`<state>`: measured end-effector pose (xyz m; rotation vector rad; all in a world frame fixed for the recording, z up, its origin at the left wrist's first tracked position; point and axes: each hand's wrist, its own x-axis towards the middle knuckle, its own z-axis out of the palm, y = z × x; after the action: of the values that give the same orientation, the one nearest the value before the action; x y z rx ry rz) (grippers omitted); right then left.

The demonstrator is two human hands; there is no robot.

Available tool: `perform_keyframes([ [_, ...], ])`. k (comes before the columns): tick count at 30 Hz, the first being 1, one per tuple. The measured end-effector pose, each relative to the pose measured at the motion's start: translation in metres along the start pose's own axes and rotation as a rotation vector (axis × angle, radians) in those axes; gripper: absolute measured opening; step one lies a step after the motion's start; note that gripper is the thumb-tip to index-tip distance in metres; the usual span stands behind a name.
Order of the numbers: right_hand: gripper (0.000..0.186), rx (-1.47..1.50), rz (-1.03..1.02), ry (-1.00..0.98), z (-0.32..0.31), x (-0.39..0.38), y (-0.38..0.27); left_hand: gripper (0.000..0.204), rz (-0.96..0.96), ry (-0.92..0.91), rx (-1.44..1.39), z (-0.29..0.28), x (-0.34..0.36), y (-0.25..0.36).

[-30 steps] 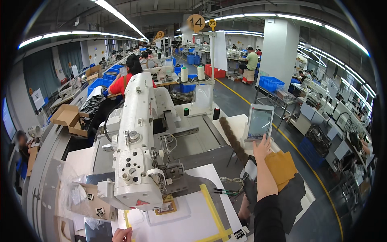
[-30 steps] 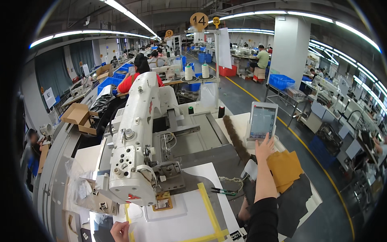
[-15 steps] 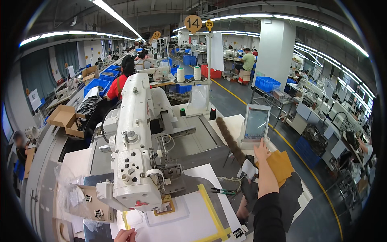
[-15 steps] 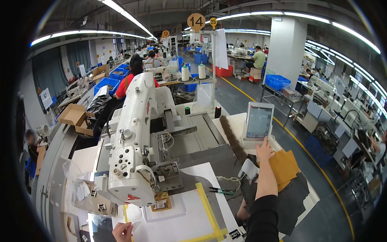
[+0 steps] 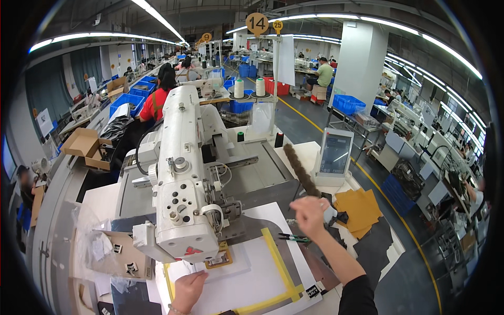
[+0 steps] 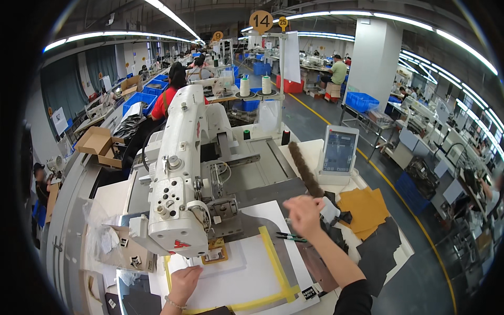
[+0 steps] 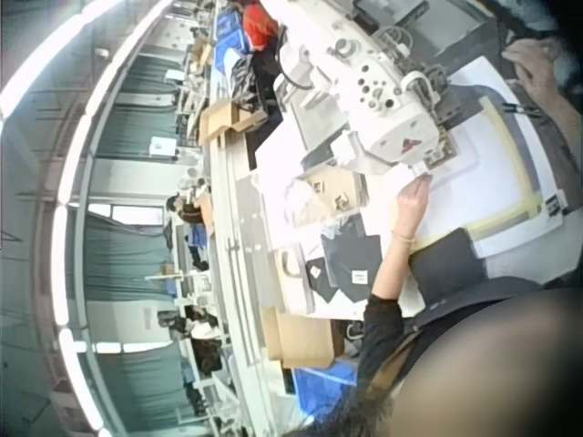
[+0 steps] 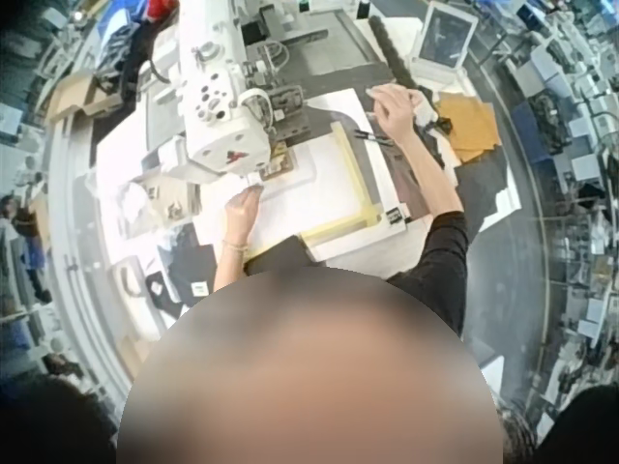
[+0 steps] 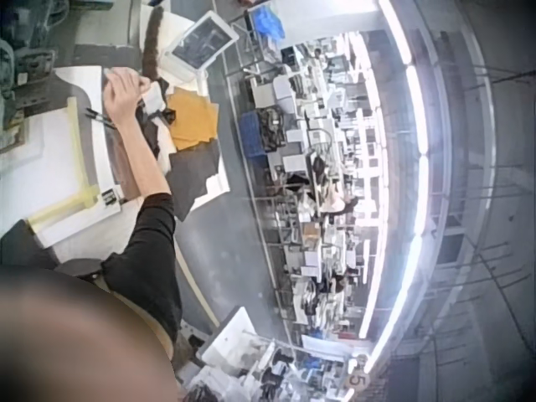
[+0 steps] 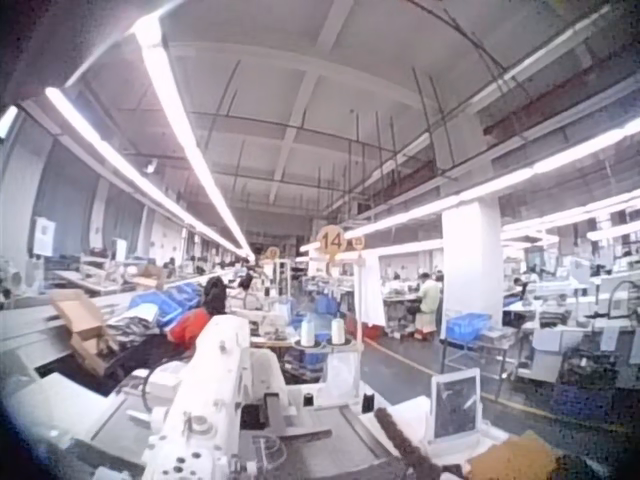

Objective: Sewing small leather identification labels onto larger material pieces using an industrial sewing machine.

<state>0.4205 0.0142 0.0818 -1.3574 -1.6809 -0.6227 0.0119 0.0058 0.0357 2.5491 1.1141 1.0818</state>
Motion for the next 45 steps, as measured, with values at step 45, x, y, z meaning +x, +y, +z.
perform_keyframes([
  [45,0.049,0.140,-0.300,-0.715,0.044,-0.077,-0.156,0.056,0.095,-0.297,0.239,0.031,-0.013,0.014],
])
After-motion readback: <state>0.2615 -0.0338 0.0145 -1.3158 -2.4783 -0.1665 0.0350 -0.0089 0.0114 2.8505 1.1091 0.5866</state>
